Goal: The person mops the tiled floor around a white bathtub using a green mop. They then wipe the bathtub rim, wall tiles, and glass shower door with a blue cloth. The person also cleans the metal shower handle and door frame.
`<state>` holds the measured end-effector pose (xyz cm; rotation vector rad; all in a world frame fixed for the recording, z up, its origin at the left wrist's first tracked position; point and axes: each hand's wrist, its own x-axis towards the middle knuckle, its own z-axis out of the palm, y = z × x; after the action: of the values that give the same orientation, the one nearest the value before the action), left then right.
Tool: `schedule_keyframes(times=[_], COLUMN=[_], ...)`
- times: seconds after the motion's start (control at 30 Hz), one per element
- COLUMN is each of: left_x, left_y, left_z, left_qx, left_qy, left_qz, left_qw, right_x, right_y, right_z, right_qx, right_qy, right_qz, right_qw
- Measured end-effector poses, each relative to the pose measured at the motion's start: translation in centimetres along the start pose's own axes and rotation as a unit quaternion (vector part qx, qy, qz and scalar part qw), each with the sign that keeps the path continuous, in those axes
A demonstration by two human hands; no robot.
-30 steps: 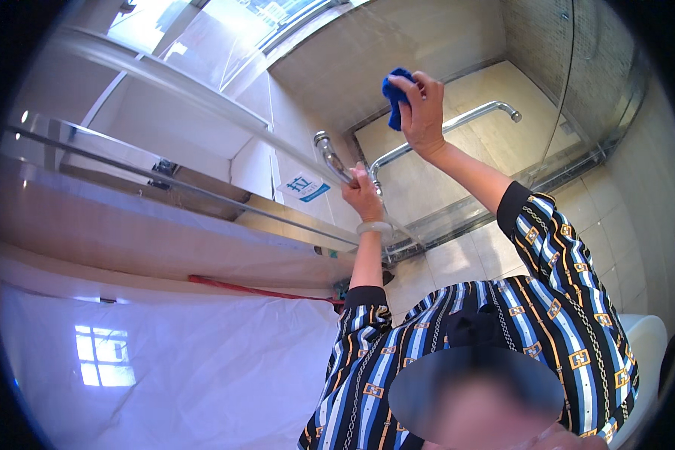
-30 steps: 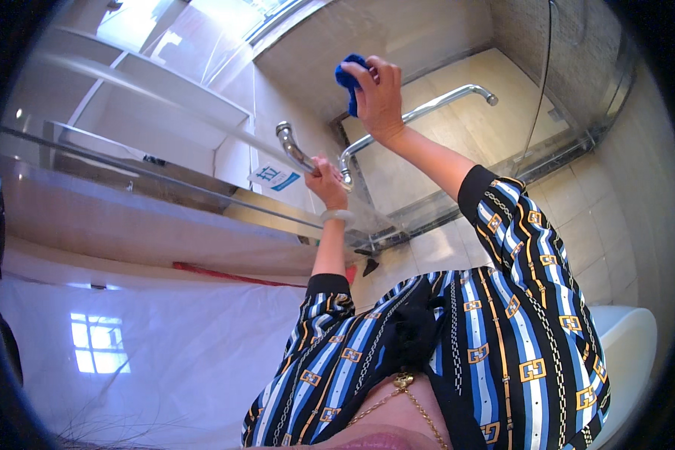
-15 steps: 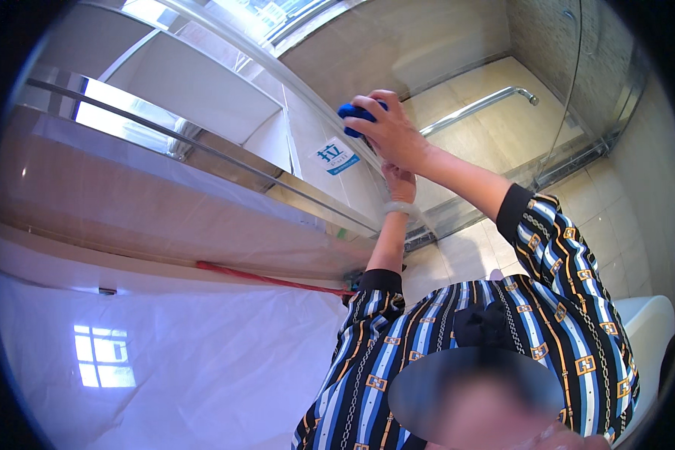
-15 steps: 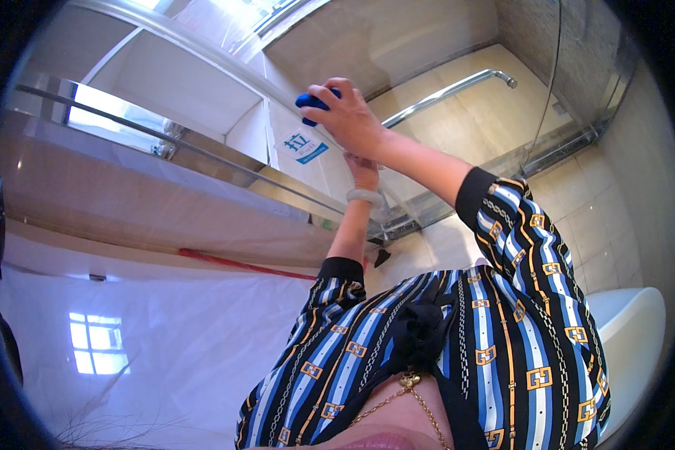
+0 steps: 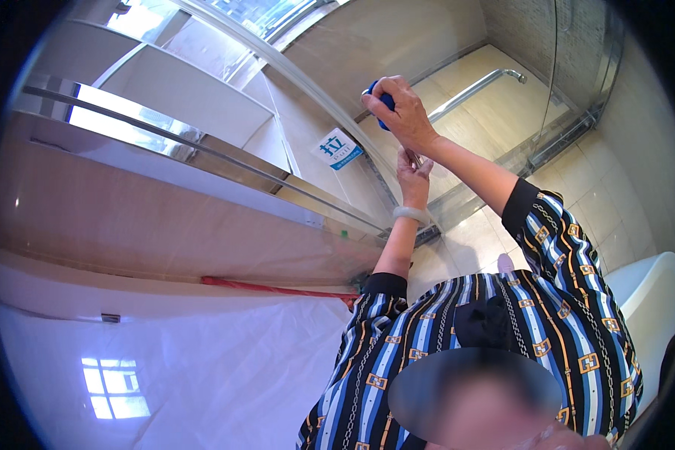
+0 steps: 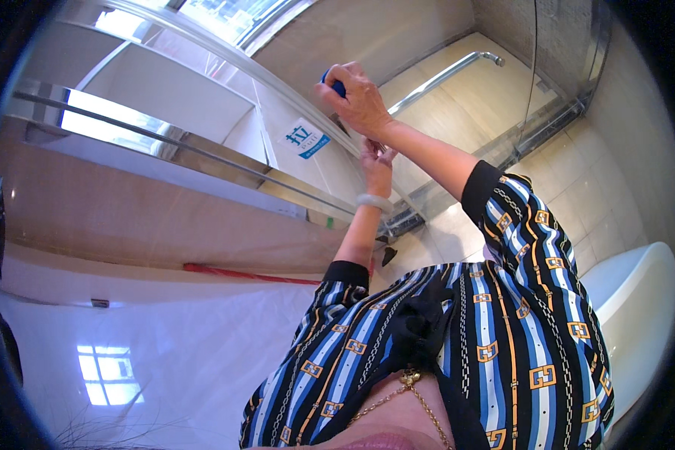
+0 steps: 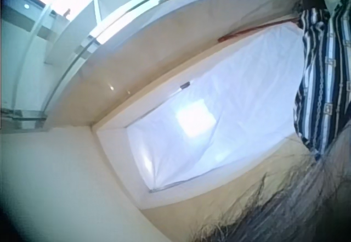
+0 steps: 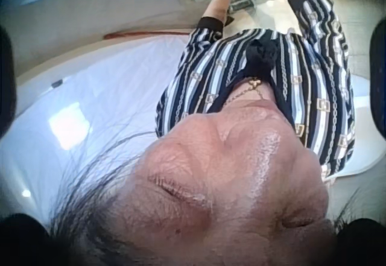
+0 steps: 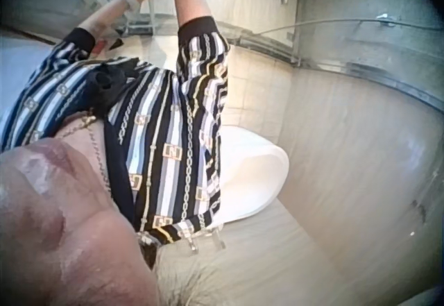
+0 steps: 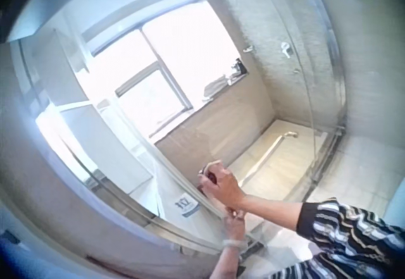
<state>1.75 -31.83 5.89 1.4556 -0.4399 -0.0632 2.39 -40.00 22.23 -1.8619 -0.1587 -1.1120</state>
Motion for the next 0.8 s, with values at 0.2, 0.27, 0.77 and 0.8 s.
schedule_keyframes(times=[0.2,0.27,0.77,0.8], left_x=[-0.9,-0.9,-2.2,-2.3], left_y=[1.1,0.8,2.0,2.0], left_z=[0.9,0.9,0.0,0.0], left_qx=[-0.064,-0.087,-0.04,-0.057], left_qy=[0.047,0.051,0.078,0.08], left_qz=[-0.063,-0.122,-0.159,-0.157], left_qw=[0.995,0.987,0.983,0.983], right_x=[-8.1,-11.9,-2.6,-2.7], right_y=[2.9,3.6,2.3,2.3], right_z=[-0.2,-0.6,2.3,2.1], right_qx=[0.112,0.024,0.088,0.087], right_qy=[0.023,-0.001,-0.177,-0.187], right_qz=[0.265,0.262,0.308,0.302], right_qw=[0.957,0.965,0.931,0.931])
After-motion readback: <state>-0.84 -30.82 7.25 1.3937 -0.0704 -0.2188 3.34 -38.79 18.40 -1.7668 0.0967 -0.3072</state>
